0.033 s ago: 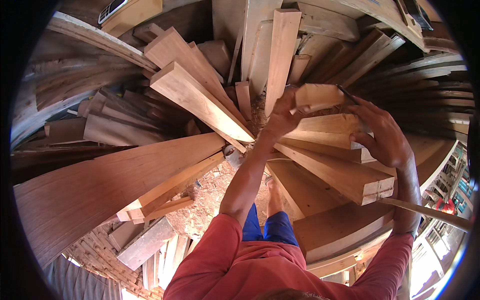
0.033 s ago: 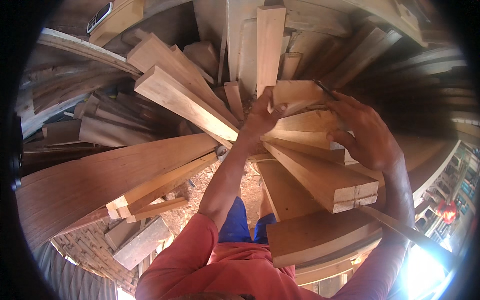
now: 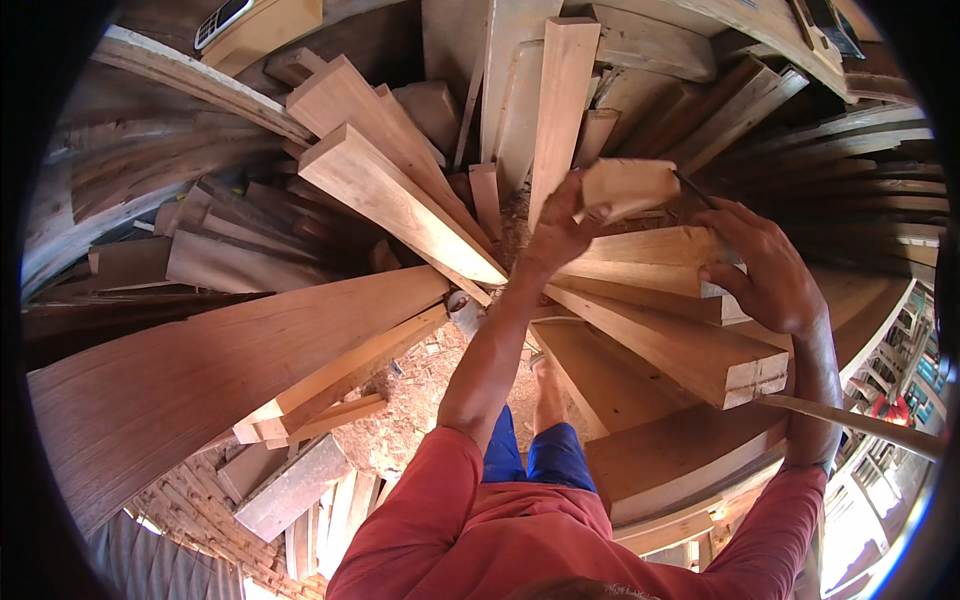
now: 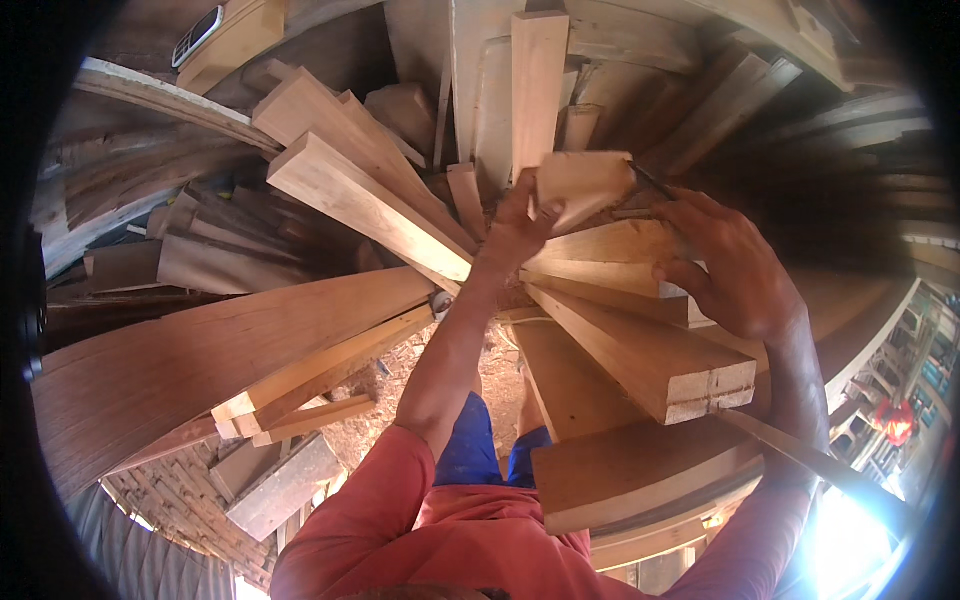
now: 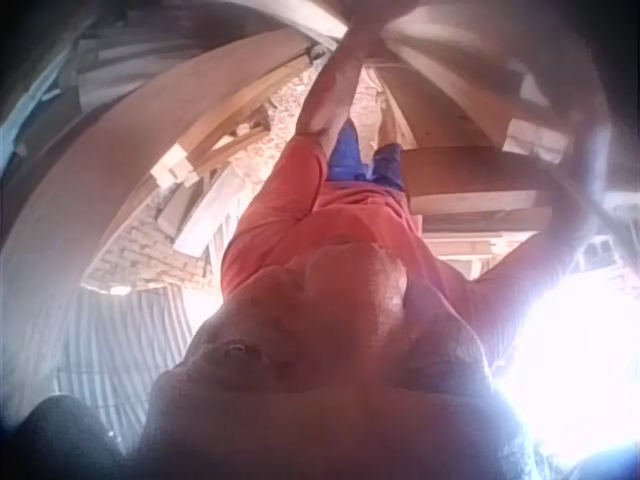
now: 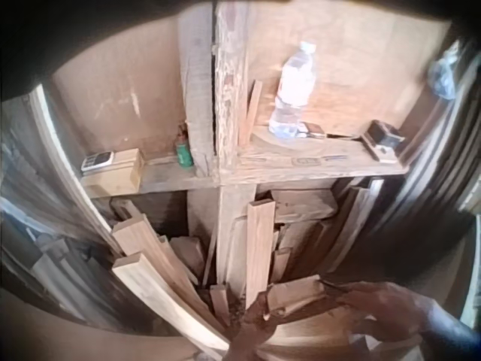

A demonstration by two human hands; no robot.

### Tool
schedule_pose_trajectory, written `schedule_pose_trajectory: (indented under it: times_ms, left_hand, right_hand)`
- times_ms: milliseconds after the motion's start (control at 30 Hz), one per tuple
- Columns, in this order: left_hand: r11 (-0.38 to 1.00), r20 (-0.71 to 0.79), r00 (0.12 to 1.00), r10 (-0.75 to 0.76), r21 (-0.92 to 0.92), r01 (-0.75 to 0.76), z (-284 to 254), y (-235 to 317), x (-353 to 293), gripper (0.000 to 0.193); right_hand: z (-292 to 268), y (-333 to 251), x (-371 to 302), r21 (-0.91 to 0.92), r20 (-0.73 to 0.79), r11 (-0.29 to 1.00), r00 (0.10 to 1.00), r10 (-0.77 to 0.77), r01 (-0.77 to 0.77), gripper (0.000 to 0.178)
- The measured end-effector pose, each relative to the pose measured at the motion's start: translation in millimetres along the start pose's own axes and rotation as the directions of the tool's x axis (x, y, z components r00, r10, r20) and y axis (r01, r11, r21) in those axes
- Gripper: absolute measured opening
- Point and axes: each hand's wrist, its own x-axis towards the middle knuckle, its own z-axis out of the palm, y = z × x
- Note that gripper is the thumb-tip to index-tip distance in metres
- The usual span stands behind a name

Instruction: The person measures a wooden plank with a tape measure, marks it with a pen, and then sorts through a pile of wooden planks, picking up and inspecting several pieces before placing them back or moving them aside.

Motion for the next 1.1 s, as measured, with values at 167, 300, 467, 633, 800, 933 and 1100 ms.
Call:
schedule_pose_trajectory:
  times_ms: [167, 300, 467, 633, 800, 933, 1100]
  left_hand:
    - [0.999, -0.217, 0.975, 0.046, -0.014, -0.050, -23.3, -19.0, 32.5, 0.054]
    - [0.995, -0.253, 0.965, 0.065, -0.055, -0.082, -40.0, -25.8, 48.3, 0.058]
    - [0.977, -0.243, 0.970, 0.000, 0.207, 0.052, -52.4, -29.1, 59.7, 0.071]
    - [0.949, -0.214, 0.975, 0.055, 0.316, 0.016, -53.4, -36.8, 63.1, 0.072]
    - [0.972, -0.153, 0.986, 0.063, 0.235, -0.026, -45.0, -38.8, 58.3, 0.068]
    - [0.941, -0.131, 0.987, 0.091, 0.336, -0.042, -36.9, -32.0, 50.5, 0.065]
    - [0.920, -0.115, 0.993, 0.034, 0.391, 0.013, -24.8, -20.9, 35.9, 0.067]
  right_hand:
    - [-5.9, 0.6, -2.1, 0.013, 0.053, 0.999, 0.997, 0.050, -0.050, 0.059]
    - [-9.0, -1.3, -1.9, 0.005, 0.053, 0.999, 0.997, 0.053, -0.053, 0.059]
    - [-8.3, -1.8, -4.1, 0.003, 0.063, 0.997, 0.995, 0.079, -0.079, 0.058]
    - [-7.3, -0.8, -4.6, -0.006, 0.060, 0.995, 0.993, 0.102, -0.102, 0.057]
    - [-9.3, -3.5, -4.7, 0.005, 0.053, 0.995, 0.994, 0.095, -0.095, 0.057]
    - [-10.8, -5.0, -3.8, 0.007, 0.052, 0.996, 0.994, 0.093, -0.093, 0.057]
    - [-8.9, -4.4, -3.1, 0.018, 0.044, 0.996, 0.995, 0.090, -0.091, 0.056]
